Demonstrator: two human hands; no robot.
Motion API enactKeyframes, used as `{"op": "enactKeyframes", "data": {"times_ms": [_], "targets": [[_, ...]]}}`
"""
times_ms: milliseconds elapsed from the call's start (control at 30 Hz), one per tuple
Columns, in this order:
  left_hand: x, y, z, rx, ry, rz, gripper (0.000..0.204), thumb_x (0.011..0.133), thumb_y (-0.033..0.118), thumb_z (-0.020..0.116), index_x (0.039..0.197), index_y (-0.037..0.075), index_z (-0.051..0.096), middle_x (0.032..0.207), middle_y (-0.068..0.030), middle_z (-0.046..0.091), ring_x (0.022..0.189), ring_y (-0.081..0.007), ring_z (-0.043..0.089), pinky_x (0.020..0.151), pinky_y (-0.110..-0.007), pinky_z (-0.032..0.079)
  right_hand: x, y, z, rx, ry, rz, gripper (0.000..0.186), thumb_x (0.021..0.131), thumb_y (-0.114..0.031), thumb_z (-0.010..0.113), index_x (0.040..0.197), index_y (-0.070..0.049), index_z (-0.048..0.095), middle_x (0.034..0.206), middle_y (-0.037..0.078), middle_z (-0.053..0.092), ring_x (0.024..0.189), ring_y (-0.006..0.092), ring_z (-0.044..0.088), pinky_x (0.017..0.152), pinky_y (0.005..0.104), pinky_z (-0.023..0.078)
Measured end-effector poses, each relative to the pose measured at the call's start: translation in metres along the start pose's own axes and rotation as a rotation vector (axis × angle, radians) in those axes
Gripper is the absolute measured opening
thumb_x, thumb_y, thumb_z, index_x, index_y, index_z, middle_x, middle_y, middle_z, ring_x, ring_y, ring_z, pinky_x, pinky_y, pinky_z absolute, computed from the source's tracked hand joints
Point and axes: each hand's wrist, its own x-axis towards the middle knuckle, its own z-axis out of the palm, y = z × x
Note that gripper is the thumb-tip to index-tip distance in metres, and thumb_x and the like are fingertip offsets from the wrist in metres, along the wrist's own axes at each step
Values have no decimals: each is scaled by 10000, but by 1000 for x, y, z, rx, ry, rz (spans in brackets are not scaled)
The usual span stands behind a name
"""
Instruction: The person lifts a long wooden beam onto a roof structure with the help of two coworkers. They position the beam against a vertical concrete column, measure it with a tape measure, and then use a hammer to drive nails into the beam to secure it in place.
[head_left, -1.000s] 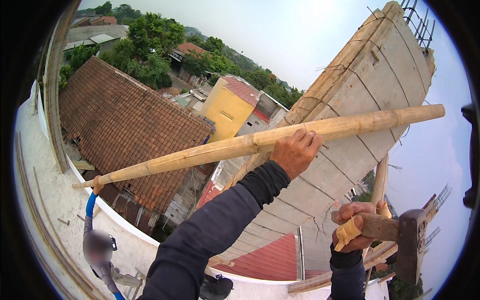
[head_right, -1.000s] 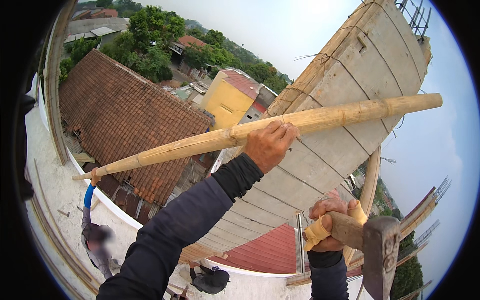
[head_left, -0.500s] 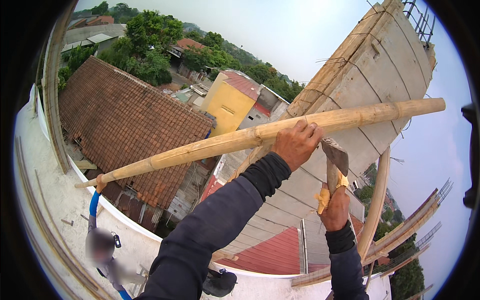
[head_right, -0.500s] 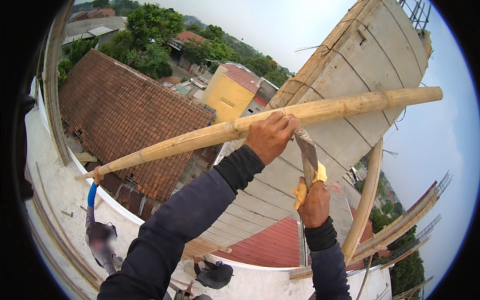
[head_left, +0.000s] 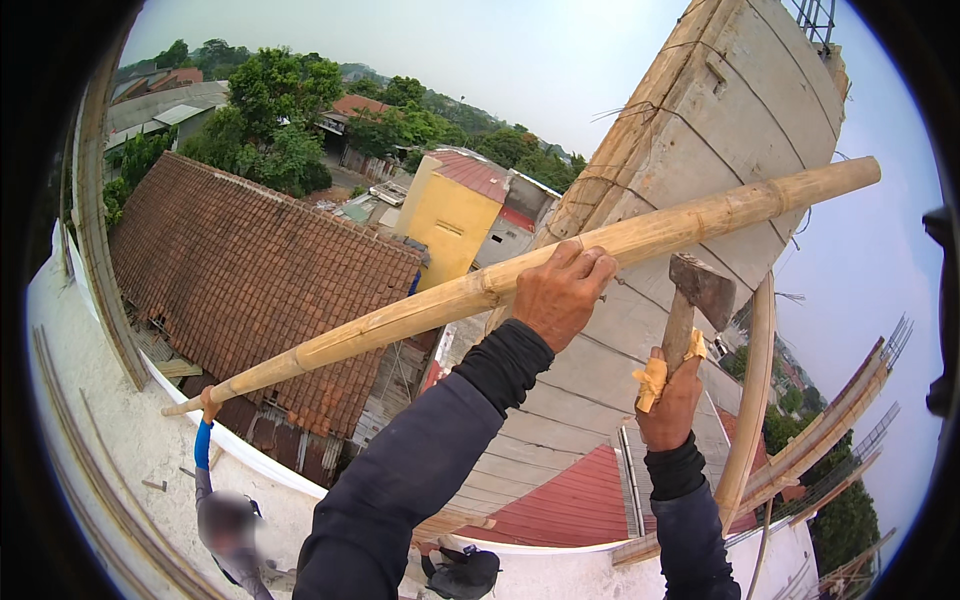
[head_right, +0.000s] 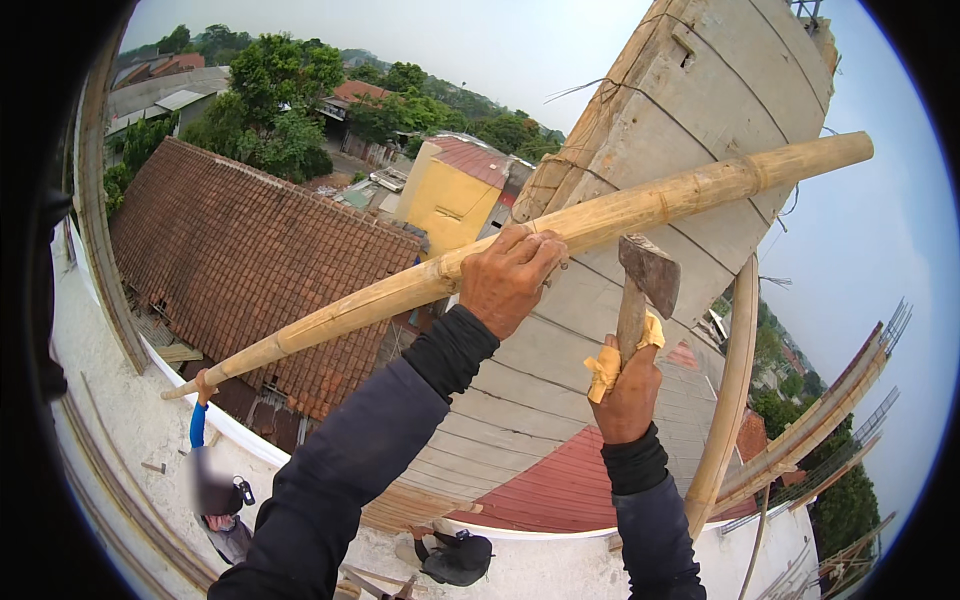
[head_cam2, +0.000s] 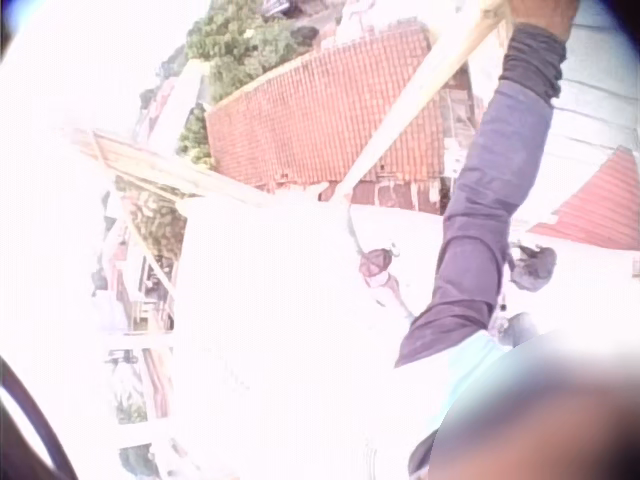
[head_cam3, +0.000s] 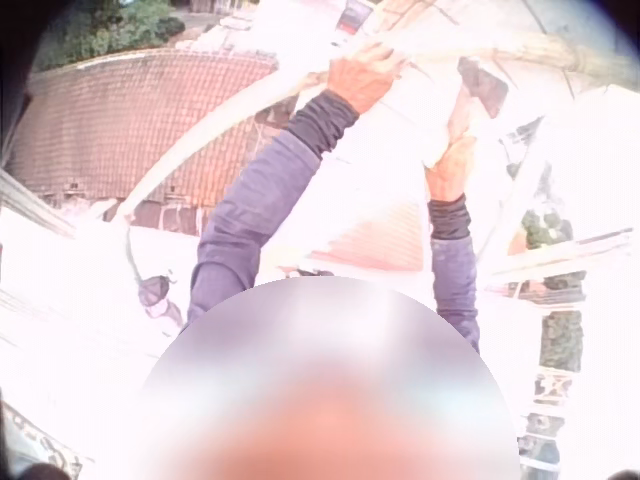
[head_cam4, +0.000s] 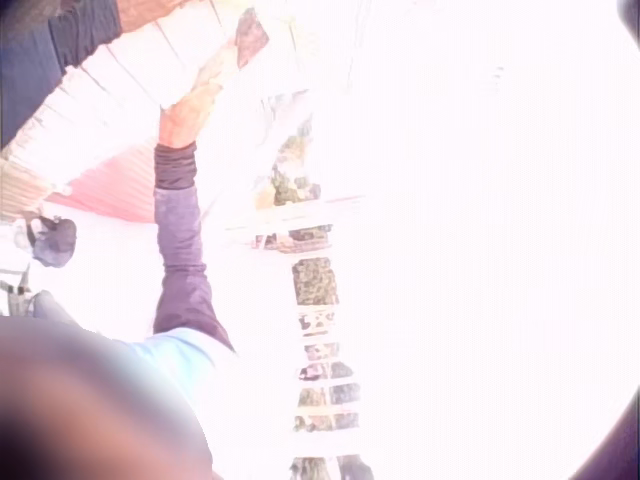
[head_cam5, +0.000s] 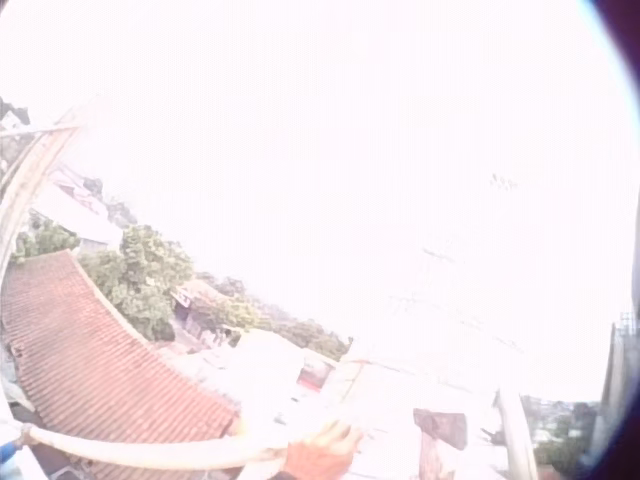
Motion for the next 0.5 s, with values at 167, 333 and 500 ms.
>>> {"op": "enactKeyframes", "data": {"times_ms": [167, 333, 500], "targets": [[-16, -26, -35, -37, 72, -29, 421, 810, 312, 837, 1124, 88, 668, 1075, -53, 734, 1079, -244, 685, 807, -373, 604, 17, 21, 7, -166, -133, 120, 325, 977, -136, 663, 1137, 60, 457, 681, 253, 626, 618, 451, 667, 491, 474, 501], [-41, -72, -53, 321, -263, -24, 762, 682, 560, 869, 1209, 65, 632, 1016, -72, 737, 1057, -260, 687, 802, -391, 603, 16, 36, 17, -148, -110, 73, 362, 992, -134, 648, 1200, 72, 436, 672, 250, 613, 601, 432, 663, 474, 449, 474], [-48, -86, -31, 347, -522, -85, 656, 681, 484, 845, 1155, 85, 632, 917, -53, 706, 917, -237, 685, 662, -392, 591, 10, 34, 21, -140, -81, 61, 377, 992, -131, 648, 1219, 78, 430, 681, 245, 612, 616, 444, 661, 482, 448, 474]]}}
